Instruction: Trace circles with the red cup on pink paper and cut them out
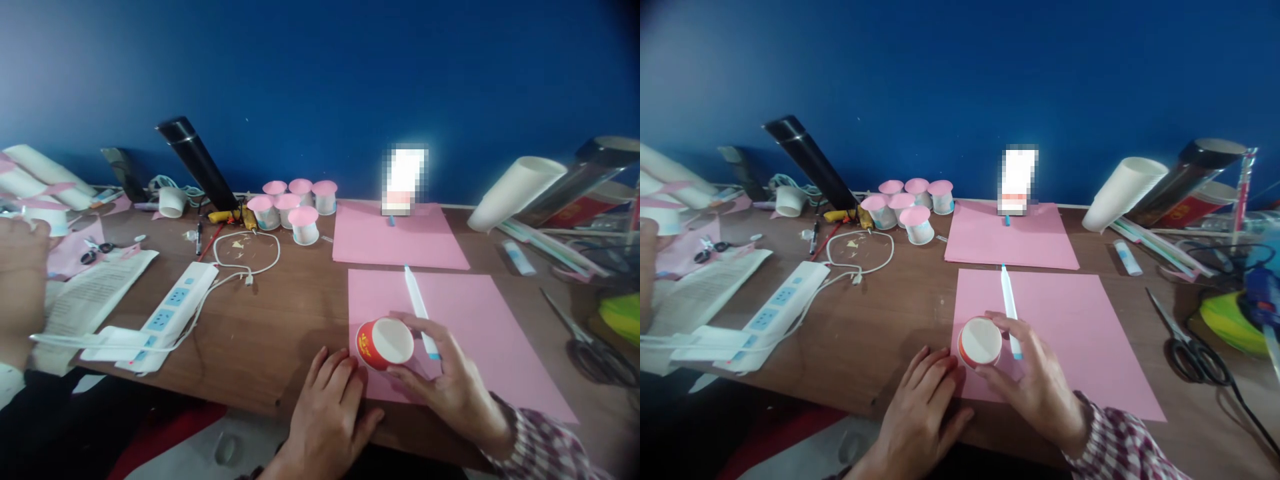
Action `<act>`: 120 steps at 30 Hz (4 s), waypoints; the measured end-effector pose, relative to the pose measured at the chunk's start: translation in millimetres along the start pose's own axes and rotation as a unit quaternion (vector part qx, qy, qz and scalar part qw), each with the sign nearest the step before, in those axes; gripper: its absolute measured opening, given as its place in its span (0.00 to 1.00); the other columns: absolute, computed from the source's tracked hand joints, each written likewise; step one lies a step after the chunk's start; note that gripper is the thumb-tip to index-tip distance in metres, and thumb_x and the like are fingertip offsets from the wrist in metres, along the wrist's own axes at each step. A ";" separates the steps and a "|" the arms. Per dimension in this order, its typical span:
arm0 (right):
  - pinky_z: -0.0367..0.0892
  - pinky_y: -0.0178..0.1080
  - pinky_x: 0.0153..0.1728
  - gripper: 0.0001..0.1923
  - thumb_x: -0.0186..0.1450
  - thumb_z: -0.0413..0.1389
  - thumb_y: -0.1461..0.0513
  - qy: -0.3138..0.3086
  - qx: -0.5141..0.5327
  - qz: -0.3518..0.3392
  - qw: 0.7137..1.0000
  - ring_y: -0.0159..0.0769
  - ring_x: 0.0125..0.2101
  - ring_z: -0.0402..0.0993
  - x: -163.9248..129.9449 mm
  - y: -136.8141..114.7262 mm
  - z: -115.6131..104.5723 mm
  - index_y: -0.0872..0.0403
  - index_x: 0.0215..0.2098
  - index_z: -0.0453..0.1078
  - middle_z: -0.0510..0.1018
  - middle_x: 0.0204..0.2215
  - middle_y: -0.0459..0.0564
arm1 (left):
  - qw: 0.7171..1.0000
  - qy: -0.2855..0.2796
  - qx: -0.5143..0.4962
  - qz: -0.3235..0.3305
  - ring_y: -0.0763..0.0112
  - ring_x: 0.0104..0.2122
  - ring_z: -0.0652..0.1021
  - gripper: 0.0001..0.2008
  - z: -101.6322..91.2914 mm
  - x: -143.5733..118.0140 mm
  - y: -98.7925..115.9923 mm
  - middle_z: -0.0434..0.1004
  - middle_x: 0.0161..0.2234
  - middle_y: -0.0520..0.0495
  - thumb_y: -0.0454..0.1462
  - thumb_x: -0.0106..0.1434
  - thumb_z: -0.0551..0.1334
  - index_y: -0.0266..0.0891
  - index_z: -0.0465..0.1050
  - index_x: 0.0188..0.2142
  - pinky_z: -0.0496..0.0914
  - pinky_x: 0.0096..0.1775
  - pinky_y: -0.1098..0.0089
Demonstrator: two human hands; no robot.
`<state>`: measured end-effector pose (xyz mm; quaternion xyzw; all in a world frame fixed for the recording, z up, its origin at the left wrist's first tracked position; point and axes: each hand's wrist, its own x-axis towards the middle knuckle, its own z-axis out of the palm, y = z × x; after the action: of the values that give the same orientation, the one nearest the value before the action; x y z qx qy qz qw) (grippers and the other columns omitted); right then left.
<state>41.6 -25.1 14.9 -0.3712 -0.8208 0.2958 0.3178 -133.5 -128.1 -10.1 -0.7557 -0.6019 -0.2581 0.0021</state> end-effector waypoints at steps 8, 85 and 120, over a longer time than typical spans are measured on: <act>0.66 0.44 0.50 0.27 0.58 0.60 0.59 0.007 0.005 -0.008 1.000 0.44 0.51 0.67 1.1 2.1 2.4 0.51 0.53 0.57 0.71 0.51 0.55 | 1.000 0.025 0.005 0.007 0.57 0.46 0.72 0.16 4.1 -1.4 0.0 0.75 0.40 0.41 0.43 0.58 0.59 0.35 0.71 0.41 0.66 0.51 0.52; 0.72 0.44 0.44 0.23 0.59 0.57 0.56 0.026 -0.011 -0.018 0.999 0.44 0.46 0.73 10.3 1.4 2.0 0.52 0.51 0.61 0.75 0.47 0.55 | 0.991 0.120 0.006 0.062 0.67 0.36 0.77 0.21 -22.7 29.0 30.4 0.74 0.45 0.37 0.38 0.56 0.59 0.31 0.66 0.49 0.73 0.35 0.70; 0.62 0.30 0.20 0.17 0.65 0.49 0.53 0.038 0.128 0.107 0.985 0.27 0.20 0.65 116.2 -2.4 -37.0 0.56 0.35 0.73 0.69 0.19 0.44 | 0.991 0.105 0.080 -0.003 0.69 0.31 0.73 0.27 38.9 23.7 38.4 0.65 0.54 0.44 0.44 0.57 0.58 0.39 0.63 0.55 0.70 0.33 0.64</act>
<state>7.4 75.5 74.8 -0.4244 -0.7190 0.4163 0.3599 -80.0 -104.9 -22.8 -0.7198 -0.6196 -0.2871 0.1245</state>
